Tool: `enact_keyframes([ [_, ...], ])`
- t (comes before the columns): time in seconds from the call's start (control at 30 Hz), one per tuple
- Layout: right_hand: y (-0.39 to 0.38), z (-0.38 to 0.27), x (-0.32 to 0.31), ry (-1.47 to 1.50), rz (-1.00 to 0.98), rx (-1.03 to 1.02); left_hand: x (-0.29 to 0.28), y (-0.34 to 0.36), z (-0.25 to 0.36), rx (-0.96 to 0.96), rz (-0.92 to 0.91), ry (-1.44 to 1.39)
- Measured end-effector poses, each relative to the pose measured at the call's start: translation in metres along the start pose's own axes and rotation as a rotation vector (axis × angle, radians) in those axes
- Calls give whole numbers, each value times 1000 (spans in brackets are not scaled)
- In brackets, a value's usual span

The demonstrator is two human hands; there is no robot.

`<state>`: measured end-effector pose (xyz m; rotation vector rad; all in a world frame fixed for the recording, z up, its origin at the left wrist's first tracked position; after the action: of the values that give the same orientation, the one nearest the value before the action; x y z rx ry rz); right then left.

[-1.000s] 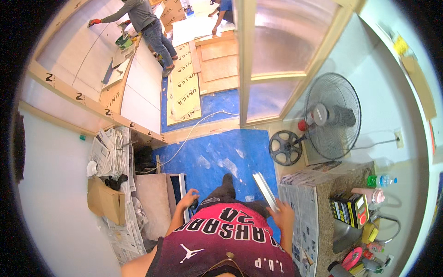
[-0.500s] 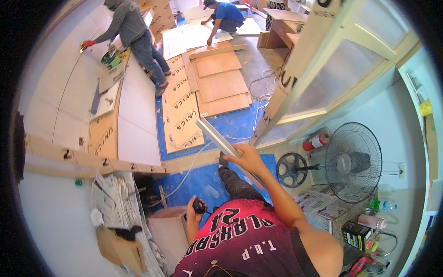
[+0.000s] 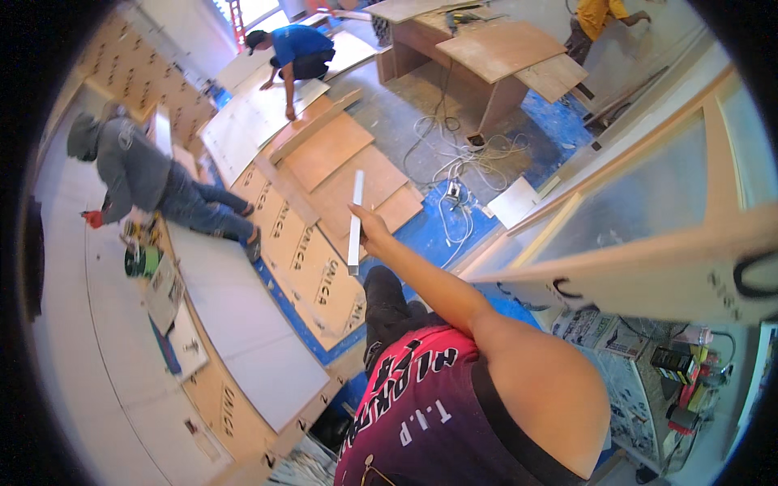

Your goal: The person uses a measuring tape to measure a white trim piece and a wooden panel, marking measurements with a pencil, then handles a power drill.

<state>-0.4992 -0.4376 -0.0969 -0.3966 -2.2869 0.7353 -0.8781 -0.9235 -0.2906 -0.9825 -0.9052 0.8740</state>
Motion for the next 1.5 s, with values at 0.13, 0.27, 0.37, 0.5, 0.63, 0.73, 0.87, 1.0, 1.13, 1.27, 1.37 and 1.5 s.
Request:
enact_keyframes([
  [0.13, 79, -30, -46, 23, 197, 19, 155, 46, 53, 15, -69, 133],
  [0.27, 160, -101, -76, 67, 280, -55, 296, 116, 105, -27, -117, 347],
  [0.37, 201, -176, -81, -61, 408, -181, 388, 145, 130, -47, -147, 511],
  [0.5, 205, -259, -106, -123, 625, -338, 560, 189, 205, 63, -330, 907],
  [0.63, 153, -326, -117, -166, 826, -362, 768, 205, 281, 68, -427, 674],
  [0.73, 131, -345, -154, -149, 925, -383, 890, 219, 309, 58, -401, 620],
  [0.87, 111, -375, -192, -455, 1280, -230, 1004, 235, 284, 7, -461, 728],
  [1.0, 159, -411, -192, -611, 1404, -182, 1074, 266, 197, -111, -443, 726],
  [1.13, 258, -484, -213, -735, 1408, -306, 1155, 283, 101, -174, -538, 758],
  [1.27, 366, -623, -273, -917, 1405, -287, 1236, 257, 30, -153, -427, 754],
  [1.37, 451, -704, -370, -1032, 1444, -104, 1311, 244, -18, -81, -420, 911],
  [1.5, 525, -800, -440, -1029, 1469, -6, 1417, 204, -60, 82, -573, 1280],
])
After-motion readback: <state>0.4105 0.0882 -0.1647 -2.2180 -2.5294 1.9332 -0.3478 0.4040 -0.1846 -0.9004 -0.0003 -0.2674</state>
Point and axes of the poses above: each hand's wrist, its own y-axis towards the middle knuckle, its own x-axis out of the palm, z = x × y, the point moved 10 cm from there along y, towards the middle knuckle, and after that the axes turned 6 degrees about -y, right-handed, at the moved point
